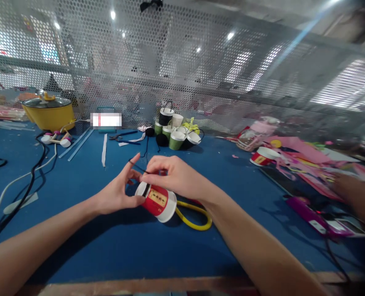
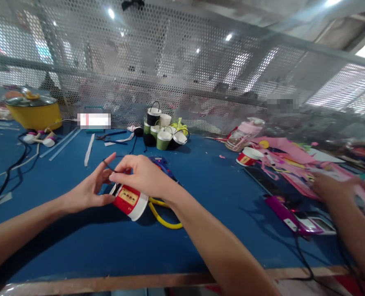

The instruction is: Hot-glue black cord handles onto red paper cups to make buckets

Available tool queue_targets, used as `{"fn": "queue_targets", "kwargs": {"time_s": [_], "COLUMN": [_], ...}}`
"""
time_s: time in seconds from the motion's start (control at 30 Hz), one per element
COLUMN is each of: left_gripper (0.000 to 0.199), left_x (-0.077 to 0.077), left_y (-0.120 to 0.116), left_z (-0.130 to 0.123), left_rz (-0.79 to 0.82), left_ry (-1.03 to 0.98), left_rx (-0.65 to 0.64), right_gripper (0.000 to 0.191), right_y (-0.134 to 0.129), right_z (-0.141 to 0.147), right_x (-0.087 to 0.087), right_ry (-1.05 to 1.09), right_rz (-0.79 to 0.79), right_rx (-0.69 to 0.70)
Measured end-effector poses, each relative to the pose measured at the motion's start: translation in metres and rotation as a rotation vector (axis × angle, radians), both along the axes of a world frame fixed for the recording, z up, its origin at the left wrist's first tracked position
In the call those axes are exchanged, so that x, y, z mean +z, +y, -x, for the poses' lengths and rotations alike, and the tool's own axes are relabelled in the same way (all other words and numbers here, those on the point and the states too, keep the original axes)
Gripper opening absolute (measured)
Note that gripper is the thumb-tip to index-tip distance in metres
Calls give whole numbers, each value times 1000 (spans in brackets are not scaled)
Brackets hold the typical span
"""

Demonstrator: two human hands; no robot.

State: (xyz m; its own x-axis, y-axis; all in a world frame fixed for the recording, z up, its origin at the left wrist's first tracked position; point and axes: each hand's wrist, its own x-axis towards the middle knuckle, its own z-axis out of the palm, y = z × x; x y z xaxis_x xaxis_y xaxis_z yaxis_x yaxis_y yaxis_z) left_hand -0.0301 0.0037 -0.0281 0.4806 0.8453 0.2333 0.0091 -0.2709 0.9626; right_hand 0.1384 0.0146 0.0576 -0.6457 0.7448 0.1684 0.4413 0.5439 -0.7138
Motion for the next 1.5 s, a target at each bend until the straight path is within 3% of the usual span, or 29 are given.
{"fn": "queue_targets", "kwargs": {"time_s": [0.13, 0.27, 0.73, 1.03, 1.3, 1.5], "left_gripper": [95, 96, 97, 94, 101, 98], "left_x": [-1, 0, 5, 9, 4, 2], "left_y": [1, -2, -6, -6, 0, -6], "left_z": [0, 0, -1, 4, 6, -2], "left_rz": [-39, -57, -59, -80, -31, 85], "left_ry": [33, 34, 22, 106, 138, 138], "left_rx": [-16, -53, -106, -128, -140, -70], "right_gripper": [19, 23, 24, 27, 26, 15], "right_y": [-2, -4, -4, -10, -10, -19], "right_z": [-19, -24, -23, -22, -21, -10], "right_x": [-8, -22, -41, -39, -47, -48], "right_ry": [134, 193, 101, -12, -73, -160], "right_rz": [70, 146, 206, 278, 34, -135], "right_rx": [-203, -292, -247, -169, -307, -381]}}
